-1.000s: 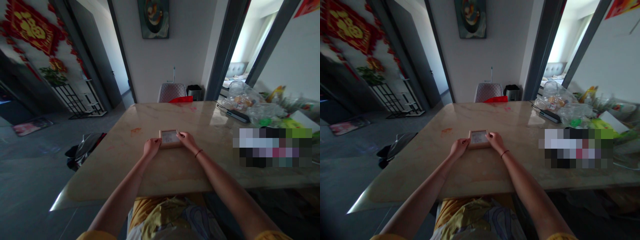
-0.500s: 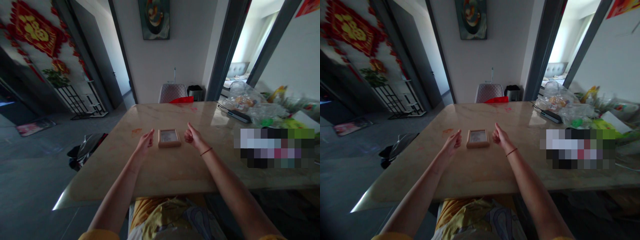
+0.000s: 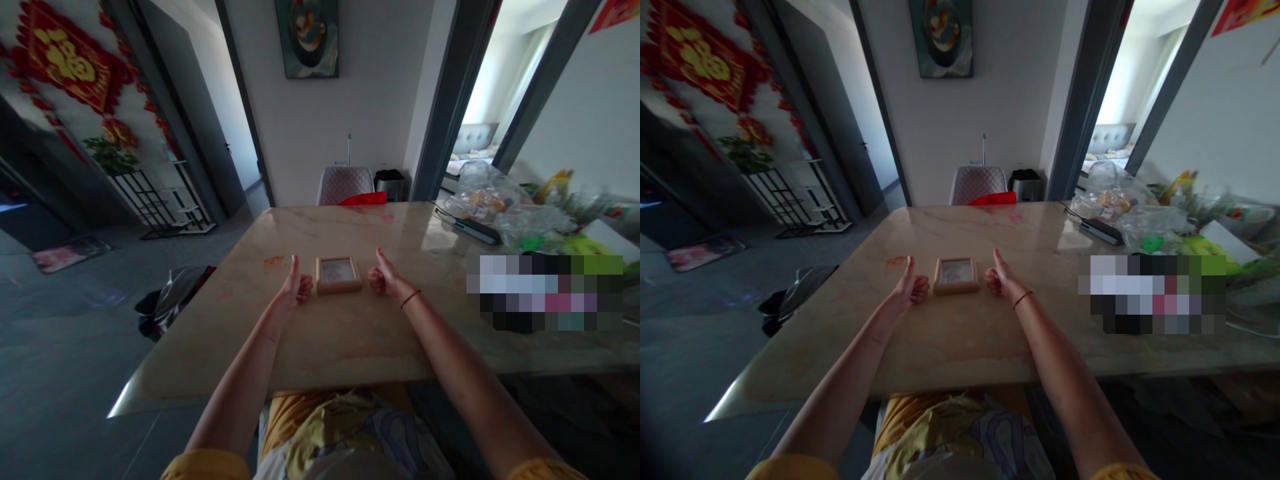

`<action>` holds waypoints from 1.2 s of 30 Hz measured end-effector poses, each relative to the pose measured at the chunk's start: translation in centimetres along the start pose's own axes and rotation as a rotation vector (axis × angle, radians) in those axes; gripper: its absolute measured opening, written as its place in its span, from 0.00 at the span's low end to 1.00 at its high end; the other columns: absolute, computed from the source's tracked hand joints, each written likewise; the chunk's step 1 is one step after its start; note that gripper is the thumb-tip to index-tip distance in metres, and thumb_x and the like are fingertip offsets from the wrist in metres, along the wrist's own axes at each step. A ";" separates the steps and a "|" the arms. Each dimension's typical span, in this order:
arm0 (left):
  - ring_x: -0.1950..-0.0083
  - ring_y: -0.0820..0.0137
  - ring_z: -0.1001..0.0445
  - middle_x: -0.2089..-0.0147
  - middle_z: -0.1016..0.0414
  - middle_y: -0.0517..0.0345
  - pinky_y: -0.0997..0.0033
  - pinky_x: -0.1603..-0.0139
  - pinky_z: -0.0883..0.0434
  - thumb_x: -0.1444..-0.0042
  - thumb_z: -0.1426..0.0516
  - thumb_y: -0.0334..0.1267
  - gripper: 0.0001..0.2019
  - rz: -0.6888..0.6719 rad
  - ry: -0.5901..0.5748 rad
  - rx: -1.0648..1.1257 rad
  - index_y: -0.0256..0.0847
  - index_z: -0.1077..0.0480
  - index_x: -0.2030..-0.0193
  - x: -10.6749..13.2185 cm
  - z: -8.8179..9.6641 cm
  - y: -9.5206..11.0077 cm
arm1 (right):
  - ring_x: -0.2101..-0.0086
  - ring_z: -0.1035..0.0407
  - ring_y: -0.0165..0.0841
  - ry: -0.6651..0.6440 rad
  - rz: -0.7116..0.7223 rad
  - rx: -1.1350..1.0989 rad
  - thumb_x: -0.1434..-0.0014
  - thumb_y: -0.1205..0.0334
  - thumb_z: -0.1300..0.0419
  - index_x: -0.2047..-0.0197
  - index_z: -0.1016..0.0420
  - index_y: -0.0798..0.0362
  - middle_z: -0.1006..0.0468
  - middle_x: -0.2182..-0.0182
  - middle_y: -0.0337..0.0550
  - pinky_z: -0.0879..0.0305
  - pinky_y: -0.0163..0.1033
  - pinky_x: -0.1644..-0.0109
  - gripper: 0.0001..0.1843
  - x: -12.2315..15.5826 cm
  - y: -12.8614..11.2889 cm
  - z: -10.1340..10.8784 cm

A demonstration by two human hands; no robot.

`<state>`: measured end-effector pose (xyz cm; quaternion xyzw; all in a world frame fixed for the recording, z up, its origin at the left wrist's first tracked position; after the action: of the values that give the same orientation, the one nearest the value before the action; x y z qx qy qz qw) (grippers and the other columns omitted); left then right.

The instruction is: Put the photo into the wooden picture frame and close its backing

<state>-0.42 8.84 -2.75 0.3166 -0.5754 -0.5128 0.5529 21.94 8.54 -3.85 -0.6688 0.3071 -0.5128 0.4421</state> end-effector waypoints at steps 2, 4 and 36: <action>0.87 0.76 0.54 0.88 0.54 0.63 0.71 0.84 0.47 0.51 0.74 0.72 0.34 -0.050 0.092 -0.013 0.46 0.55 0.87 -0.2 0.6 0.0 | 0.88 0.64 0.23 0.014 0.047 -0.004 0.42 0.31 0.70 0.87 0.59 0.49 0.57 0.91 0.29 0.65 0.31 0.84 0.35 -0.1 -0.1 0.1; 0.86 0.75 0.50 0.87 0.52 0.62 0.71 0.82 0.44 0.47 0.72 0.68 0.33 -0.118 0.282 -0.059 0.45 0.53 0.87 -0.3 1.9 0.1 | 0.88 0.62 0.22 0.096 0.124 -0.017 0.40 0.38 0.62 0.87 0.55 0.50 0.55 0.91 0.29 0.64 0.31 0.83 0.32 -0.4 -0.2 0.6; 0.50 0.58 0.30 0.55 0.26 0.46 0.64 0.48 0.37 0.48 0.45 0.57 0.21 -0.427 0.337 -1.032 0.38 0.28 0.65 2.2 -1.7 0.9 | 0.65 0.27 0.37 0.548 0.519 0.616 0.47 0.56 0.41 0.66 0.23 0.55 0.20 0.70 0.48 0.36 0.37 0.63 0.11 0.4 -0.8 -2.0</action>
<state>0.93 6.60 -1.44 0.1923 -0.0787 -0.7696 0.6038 20.16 8.00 -2.78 -0.2488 0.4026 -0.6099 0.6357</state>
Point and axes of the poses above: each hand's wrist, its own x-axis away from the middle knuckle, its own z-axis out of the back of the hand, y = z × x, the point moved 6 cm from there along -x, towards the middle knuckle
